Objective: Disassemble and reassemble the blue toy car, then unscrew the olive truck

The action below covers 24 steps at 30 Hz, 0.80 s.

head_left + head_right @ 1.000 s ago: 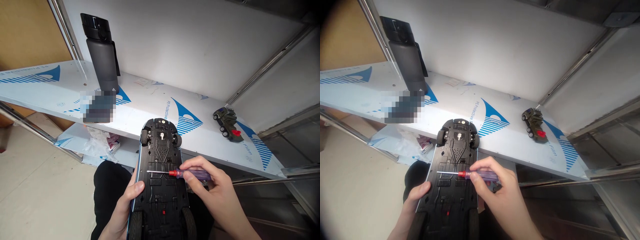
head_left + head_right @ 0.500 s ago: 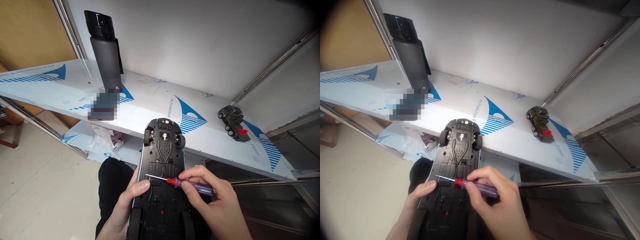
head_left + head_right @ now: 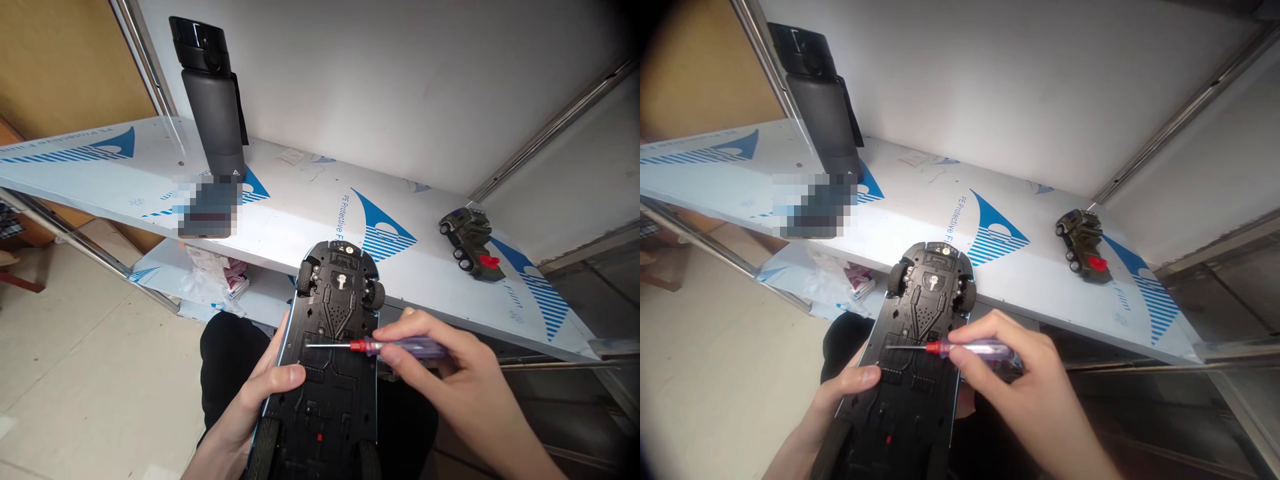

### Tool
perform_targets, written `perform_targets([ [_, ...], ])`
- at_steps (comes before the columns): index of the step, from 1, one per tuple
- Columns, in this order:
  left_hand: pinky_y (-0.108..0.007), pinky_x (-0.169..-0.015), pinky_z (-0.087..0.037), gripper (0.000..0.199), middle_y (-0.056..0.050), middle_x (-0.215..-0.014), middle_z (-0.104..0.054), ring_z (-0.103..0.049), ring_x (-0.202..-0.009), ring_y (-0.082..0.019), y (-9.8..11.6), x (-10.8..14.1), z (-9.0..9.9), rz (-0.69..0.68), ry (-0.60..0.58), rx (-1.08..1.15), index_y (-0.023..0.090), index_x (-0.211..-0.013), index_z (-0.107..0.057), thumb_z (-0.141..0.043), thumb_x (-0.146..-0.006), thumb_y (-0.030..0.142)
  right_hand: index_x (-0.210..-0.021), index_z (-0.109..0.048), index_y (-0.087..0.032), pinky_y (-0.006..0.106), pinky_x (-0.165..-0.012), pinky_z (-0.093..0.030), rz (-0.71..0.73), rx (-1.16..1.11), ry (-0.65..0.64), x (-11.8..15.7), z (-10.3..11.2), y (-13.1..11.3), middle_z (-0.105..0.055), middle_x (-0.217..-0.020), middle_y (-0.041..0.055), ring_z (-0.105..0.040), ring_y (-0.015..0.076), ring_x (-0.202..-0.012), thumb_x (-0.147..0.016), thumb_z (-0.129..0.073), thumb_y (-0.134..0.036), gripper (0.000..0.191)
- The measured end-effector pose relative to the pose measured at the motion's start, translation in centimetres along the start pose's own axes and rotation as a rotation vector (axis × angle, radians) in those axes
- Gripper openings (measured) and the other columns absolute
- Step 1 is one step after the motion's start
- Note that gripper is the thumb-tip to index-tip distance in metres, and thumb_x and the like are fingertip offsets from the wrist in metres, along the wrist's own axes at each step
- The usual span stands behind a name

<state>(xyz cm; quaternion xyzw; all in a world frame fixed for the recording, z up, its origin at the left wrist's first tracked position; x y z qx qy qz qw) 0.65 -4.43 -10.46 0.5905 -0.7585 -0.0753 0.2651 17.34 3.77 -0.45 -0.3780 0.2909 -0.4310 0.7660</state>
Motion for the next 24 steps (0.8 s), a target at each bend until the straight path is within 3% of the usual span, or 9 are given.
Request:
perform_targets([
  [3, -0.045, -0.114, -0.048, 0.111, -0.009, -0.141, -0.074, -0.068, -0.132, -0.036, -0.5, 0.5, 0.4, 0.055, -0.064, -0.029, 0.033, -0.175, -0.015, -0.077, -0.084, 0.021, -0.097, -0.081, -0.032, 0.019, -0.070, -0.057, -0.048, -0.075, -0.102, -0.6, 0.5, 0.1, -0.078, -0.091, -0.0025, -0.072, 0.0122, -0.081, -0.097, -0.078, -0.038, 0.006],
  [8, -0.045, -0.121, -0.040, 0.118, -0.010, -0.151, -0.068, -0.058, -0.144, -0.036, -0.8, 0.7, 0.7, 0.041, -0.082, -0.051, 0.028, -0.176, -0.009, -0.079, -0.081, 0.023, -0.098, -0.082, -0.035, 0.019, -0.070, -0.054, -0.001, -0.086, -0.187, -0.7, 0.0, -1.1, -0.078, -0.090, -0.0046, -0.070, 0.0104, -0.080, -0.100, -0.076, -0.034, 0.007],
  [17, -0.050, -0.118, -0.042, 0.115, -0.011, -0.150, -0.067, -0.055, -0.146, -0.041, -0.8, 0.5, -0.2, 0.049, -0.103, -0.092, 0.029, -0.175, -0.016, -0.079, -0.080, 0.021, -0.096, -0.082, -0.034, 0.024, -0.071, -0.052, 0.057, -0.024, -0.190, -0.5, 0.0, -2.2, -0.077, -0.088, -0.0047, -0.069, 0.0118, -0.079, -0.101, -0.076, -0.031, 0.009],
  [24, -0.049, -0.119, -0.040, 0.111, -0.010, -0.152, -0.067, -0.059, -0.141, -0.042, -1.8, 0.0, 1.8, 0.073, -0.104, -0.050, 0.032, -0.175, -0.022, -0.078, -0.080, 0.017, -0.097, -0.081, -0.035, 0.023, -0.073, -0.051, 0.030, -0.014, -0.179, -0.8, 0.5, -2.2, -0.078, -0.092, -0.0058, -0.070, 0.0111, -0.083, -0.102, -0.075, -0.032, 0.008],
])
Point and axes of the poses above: each hand's wrist, its own x-axis away from the middle knuckle, its own z-axis out of the back of the hand, y = z × x, the point moved 8 cm from there along -x, towards the middle knuckle
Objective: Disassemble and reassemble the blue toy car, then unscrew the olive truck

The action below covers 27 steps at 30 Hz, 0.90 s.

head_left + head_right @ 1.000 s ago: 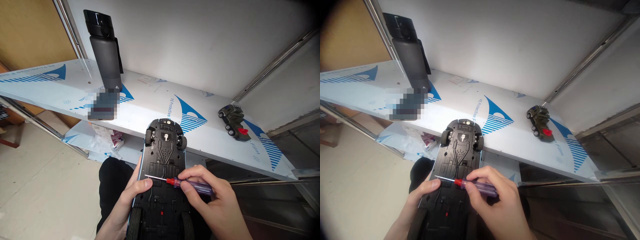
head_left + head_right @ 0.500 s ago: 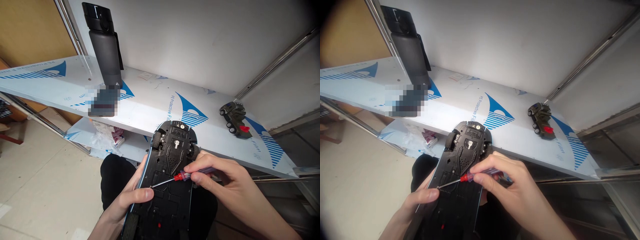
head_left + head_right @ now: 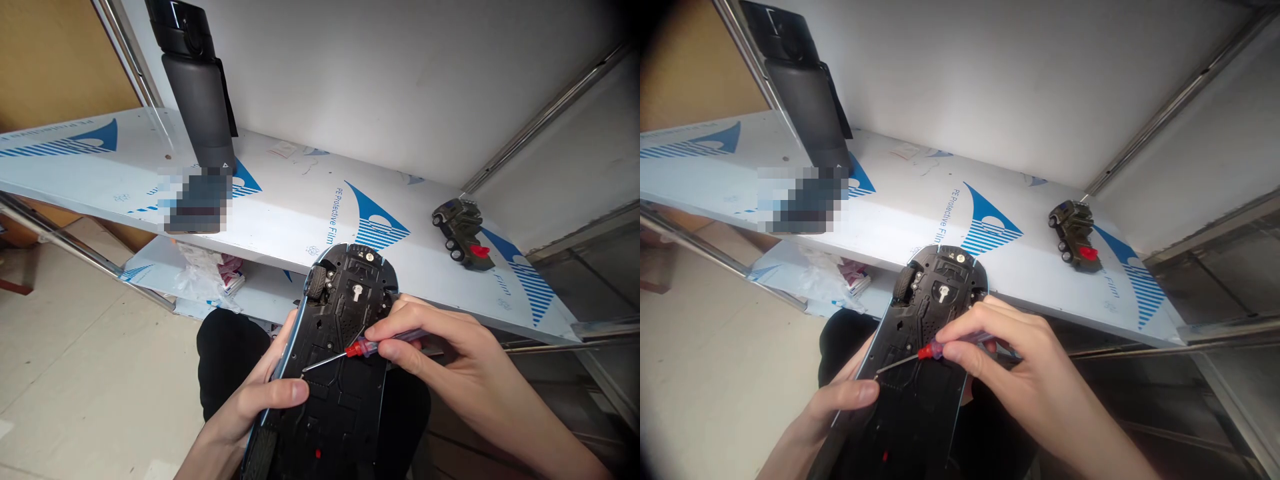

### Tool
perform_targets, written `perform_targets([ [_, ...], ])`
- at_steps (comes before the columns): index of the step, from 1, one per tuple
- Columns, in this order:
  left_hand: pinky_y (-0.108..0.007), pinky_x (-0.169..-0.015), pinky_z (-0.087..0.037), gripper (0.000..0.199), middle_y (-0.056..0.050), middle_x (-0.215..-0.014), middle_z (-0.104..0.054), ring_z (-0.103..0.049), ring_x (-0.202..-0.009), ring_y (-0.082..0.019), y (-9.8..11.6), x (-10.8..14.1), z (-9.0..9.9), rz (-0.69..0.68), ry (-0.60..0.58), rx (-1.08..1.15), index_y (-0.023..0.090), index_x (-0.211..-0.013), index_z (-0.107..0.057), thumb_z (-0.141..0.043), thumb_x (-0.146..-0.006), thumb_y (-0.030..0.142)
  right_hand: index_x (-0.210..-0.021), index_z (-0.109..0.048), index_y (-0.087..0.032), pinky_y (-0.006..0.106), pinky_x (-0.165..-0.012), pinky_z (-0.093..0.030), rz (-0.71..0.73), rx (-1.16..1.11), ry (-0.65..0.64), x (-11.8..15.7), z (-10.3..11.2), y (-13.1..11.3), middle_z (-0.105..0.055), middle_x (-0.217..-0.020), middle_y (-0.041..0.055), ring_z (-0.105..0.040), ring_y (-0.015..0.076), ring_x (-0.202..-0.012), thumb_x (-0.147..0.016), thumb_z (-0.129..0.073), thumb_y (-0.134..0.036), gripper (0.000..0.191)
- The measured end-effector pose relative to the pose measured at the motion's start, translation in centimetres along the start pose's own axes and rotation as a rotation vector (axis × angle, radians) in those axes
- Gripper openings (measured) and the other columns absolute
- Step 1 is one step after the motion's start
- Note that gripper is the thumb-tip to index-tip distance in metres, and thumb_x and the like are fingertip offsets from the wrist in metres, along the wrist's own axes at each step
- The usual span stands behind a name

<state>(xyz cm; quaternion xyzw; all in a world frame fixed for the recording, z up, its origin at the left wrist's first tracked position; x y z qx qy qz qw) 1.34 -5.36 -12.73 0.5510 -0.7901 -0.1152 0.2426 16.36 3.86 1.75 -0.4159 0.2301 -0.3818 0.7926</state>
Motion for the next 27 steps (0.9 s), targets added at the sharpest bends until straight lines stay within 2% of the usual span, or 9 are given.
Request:
perform_targets([
  [3, -0.049, -0.120, -0.039, 0.110, -0.009, -0.153, -0.066, -0.060, -0.141, -0.041, 0.0, 0.0, -0.1, 0.005, -0.001, 0.001, 0.033, -0.174, -0.022, -0.078, -0.081, 0.017, -0.097, -0.081, -0.034, 0.023, -0.072, -0.051, 0.015, 0.012, -0.014, 0.1, -0.1, -0.1, -0.077, -0.090, -0.0055, -0.069, 0.0112, -0.081, -0.102, -0.075, -0.032, 0.008],
  [10, -0.047, -0.118, -0.041, 0.111, -0.010, -0.149, -0.068, -0.057, -0.143, -0.041, 0.8, 0.1, -2.1, -0.012, -0.030, -0.004, 0.029, -0.174, -0.025, -0.081, -0.079, 0.021, -0.097, -0.081, -0.033, 0.024, -0.068, -0.052, -0.018, 0.030, -0.032, 0.4, -0.2, 0.0, -0.077, -0.091, -0.0034, -0.069, 0.0128, -0.081, -0.103, -0.072, -0.035, 0.011],
  [14, -0.044, -0.121, -0.038, 0.110, -0.009, -0.149, -0.069, -0.056, -0.145, -0.039, 0.8, 0.0, -2.1, -0.018, -0.035, -0.016, 0.028, -0.173, -0.027, -0.082, -0.078, 0.023, -0.097, -0.082, -0.034, 0.023, -0.059, -0.051, -0.059, 0.049, -0.085, 0.0, -0.2, -0.1, -0.077, -0.094, -0.0017, -0.071, 0.0143, -0.083, -0.103, -0.071, -0.040, 0.014],
  [20, -0.049, -0.121, -0.040, 0.103, -0.010, -0.144, -0.072, -0.061, -0.139, -0.042, 1.4, 0.1, -2.5, 0.004, 0.007, -0.014, 0.030, -0.170, -0.039, -0.082, -0.077, 0.022, -0.096, -0.083, -0.034, 0.023, -0.053, -0.048, -0.082, 0.069, -0.109, -0.5, -0.2, -0.3, -0.077, -0.094, -0.0010, -0.071, 0.0154, -0.082, -0.103, -0.071, -0.043, 0.016],
  [23, -0.050, -0.120, -0.041, 0.103, -0.010, -0.143, -0.073, -0.065, -0.135, -0.041, 1.4, 0.3, -2.2, 0.031, 0.050, 0.002, 0.031, -0.170, -0.037, -0.081, -0.079, 0.020, -0.098, -0.083, -0.035, 0.023, -0.056, -0.049, -0.090, 0.052, -0.104, -0.4, -0.2, -0.2, -0.078, -0.096, -0.0021, -0.072, 0.0151, -0.084, -0.103, -0.071, -0.042, 0.015],
  [27, -0.048, -0.120, -0.042, 0.105, -0.011, -0.143, -0.073, -0.064, -0.137, -0.040, 1.4, 0.0, -2.2, -0.009, 0.055, 0.037, 0.030, -0.172, -0.032, -0.080, -0.079, 0.019, -0.097, -0.082, -0.034, 0.025, -0.065, -0.051, -0.073, 0.026, -0.045, -0.5, 0.0, 0.0, -0.078, -0.095, -0.0033, -0.072, 0.0145, -0.085, -0.102, -0.072, -0.040, 0.013],
])
Point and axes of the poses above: each hand's wrist, its own x-axis away from the middle knuckle, its own z-axis out of the back of the hand, y = z × x, the point moved 8 cm from there along -x, towards the middle knuckle
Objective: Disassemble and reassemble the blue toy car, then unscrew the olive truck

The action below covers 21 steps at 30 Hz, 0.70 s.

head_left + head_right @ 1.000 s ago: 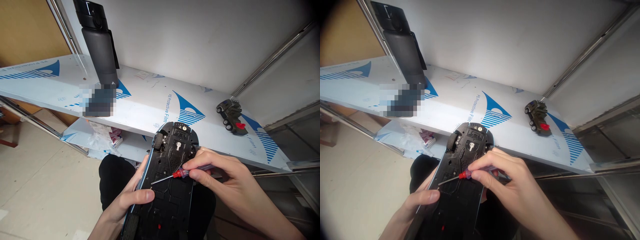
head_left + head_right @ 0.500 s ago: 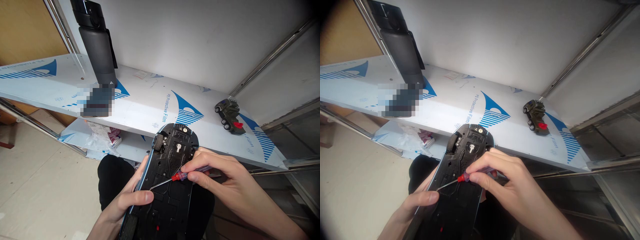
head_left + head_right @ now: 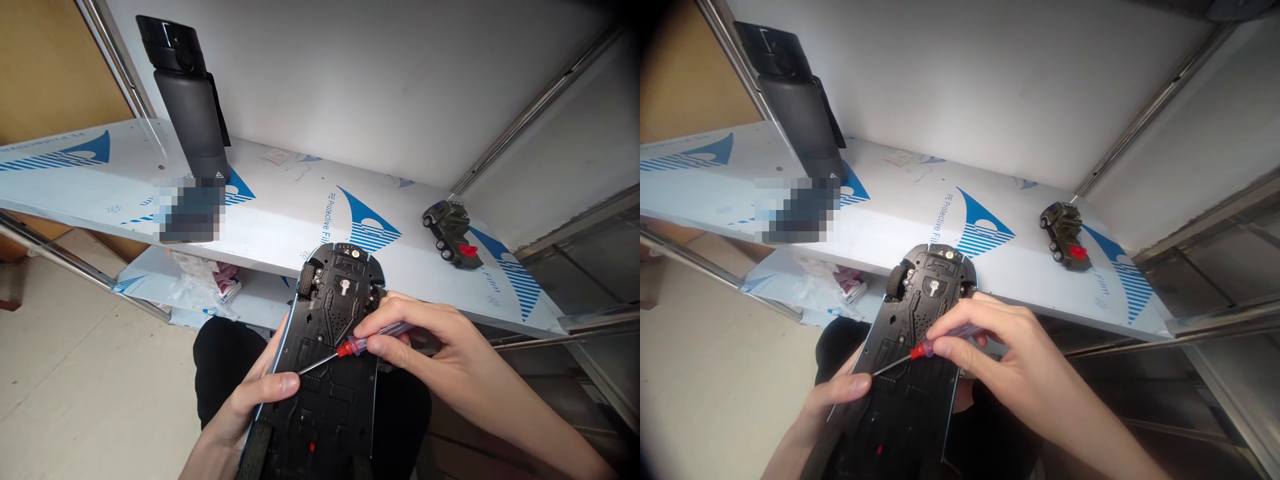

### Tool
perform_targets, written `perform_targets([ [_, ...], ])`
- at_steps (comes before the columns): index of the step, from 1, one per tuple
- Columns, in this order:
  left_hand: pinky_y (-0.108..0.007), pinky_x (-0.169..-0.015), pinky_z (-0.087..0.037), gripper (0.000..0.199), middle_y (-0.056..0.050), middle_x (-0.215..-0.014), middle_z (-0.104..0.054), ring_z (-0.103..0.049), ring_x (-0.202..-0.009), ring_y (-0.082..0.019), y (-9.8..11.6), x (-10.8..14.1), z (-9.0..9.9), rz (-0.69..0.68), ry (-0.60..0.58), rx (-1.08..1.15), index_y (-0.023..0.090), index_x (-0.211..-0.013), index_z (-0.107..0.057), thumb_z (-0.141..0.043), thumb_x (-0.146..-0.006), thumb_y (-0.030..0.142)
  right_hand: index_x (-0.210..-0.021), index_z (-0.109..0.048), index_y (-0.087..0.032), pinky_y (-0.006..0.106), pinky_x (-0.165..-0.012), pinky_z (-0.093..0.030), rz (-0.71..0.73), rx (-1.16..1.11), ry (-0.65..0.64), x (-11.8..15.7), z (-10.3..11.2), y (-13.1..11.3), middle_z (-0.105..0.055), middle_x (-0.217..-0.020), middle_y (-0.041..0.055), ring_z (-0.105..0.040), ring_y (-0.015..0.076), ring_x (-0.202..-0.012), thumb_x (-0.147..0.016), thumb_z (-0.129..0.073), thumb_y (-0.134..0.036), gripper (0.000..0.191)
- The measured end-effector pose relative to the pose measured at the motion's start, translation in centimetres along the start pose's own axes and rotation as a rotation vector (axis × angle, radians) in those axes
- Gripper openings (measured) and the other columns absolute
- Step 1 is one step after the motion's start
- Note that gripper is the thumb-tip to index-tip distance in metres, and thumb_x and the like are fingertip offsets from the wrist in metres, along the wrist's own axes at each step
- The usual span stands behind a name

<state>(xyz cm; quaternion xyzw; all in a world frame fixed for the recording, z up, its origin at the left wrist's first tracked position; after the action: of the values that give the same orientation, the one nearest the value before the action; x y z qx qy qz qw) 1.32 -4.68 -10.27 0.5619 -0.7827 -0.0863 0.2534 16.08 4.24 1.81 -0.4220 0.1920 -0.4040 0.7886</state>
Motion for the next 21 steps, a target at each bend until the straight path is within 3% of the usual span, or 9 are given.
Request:
perform_targets([
  [4, -0.046, -0.121, -0.042, 0.102, -0.009, -0.148, -0.070, -0.063, -0.138, -0.039, 0.0, -0.3, -0.6, -0.030, -0.043, 0.007, 0.032, -0.172, -0.033, -0.078, -0.081, 0.021, -0.096, -0.082, -0.033, 0.026, -0.074, -0.052, 0.034, -0.005, 0.047, -0.2, 0.1, -0.2, -0.079, -0.094, -0.0034, -0.072, 0.0142, -0.086, -0.102, -0.073, -0.040, 0.013],
  [8, -0.047, -0.118, -0.046, 0.101, -0.008, -0.148, -0.071, -0.068, -0.133, -0.038, 0.0, 0.1, -0.2, -0.015, -0.051, 0.023, 0.037, -0.171, -0.033, -0.079, -0.083, 0.023, -0.096, -0.082, -0.032, 0.024, -0.070, -0.054, 0.027, -0.023, 0.081, 0.2, 0.5, -0.1, -0.079, -0.092, -0.0027, -0.072, 0.0138, -0.082, -0.101, -0.074, -0.041, 0.013],
  [13, -0.048, -0.098, -0.063, 0.099, -0.007, -0.125, -0.082, -0.079, -0.108, -0.039, -0.8, 1.2, 3.4, 0.024, 0.163, 0.031, 0.040, -0.170, -0.036, -0.084, -0.083, 0.031, -0.096, -0.078, -0.034, 0.024, -0.067, -0.057, 0.082, 0.126, 0.333, 3.4, 4.3, 0.0, -0.076, -0.087, -0.0036, -0.071, 0.0146, -0.077, -0.096, -0.080, -0.036, 0.002],
  [17, -0.056, -0.098, -0.063, 0.104, -0.004, -0.131, -0.080, -0.073, -0.122, -0.047, -0.7, 1.8, 5.5, -0.103, 0.318, 0.036, 0.042, -0.171, -0.029, -0.082, -0.083, 0.035, -0.106, -0.076, -0.038, 0.029, -0.066, -0.053, 0.220, 0.307, 0.450, 6.2, 6.1, -1.4, -0.076, -0.088, -0.0039, -0.068, 0.0168, -0.078, -0.095, -0.079, -0.023, 0.019],
  [21, -0.059, -0.103, -0.061, 0.112, 0.000, -0.138, -0.077, -0.065, -0.133, -0.049, -1.2, 2.4, 5.6, -0.109, 0.342, 0.022, 0.047, -0.171, -0.025, -0.085, -0.077, 0.033, -0.110, -0.074, -0.036, 0.034, -0.066, -0.050, 0.262, 0.360, 0.416, 6.7, 5.5, -2.3, -0.075, -0.088, -0.0028, -0.066, 0.0173, -0.074, -0.096, -0.077, -0.016, 0.025],
])
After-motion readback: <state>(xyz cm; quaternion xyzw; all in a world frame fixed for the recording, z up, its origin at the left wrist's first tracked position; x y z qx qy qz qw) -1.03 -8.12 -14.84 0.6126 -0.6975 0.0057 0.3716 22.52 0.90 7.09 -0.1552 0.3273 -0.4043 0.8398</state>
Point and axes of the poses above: each hand's wrist, its own x-axis away from the middle knuckle, its own z-axis out of the back of the hand, y = z × x, the point moved 8 cm from there along -x, towards the middle knuckle
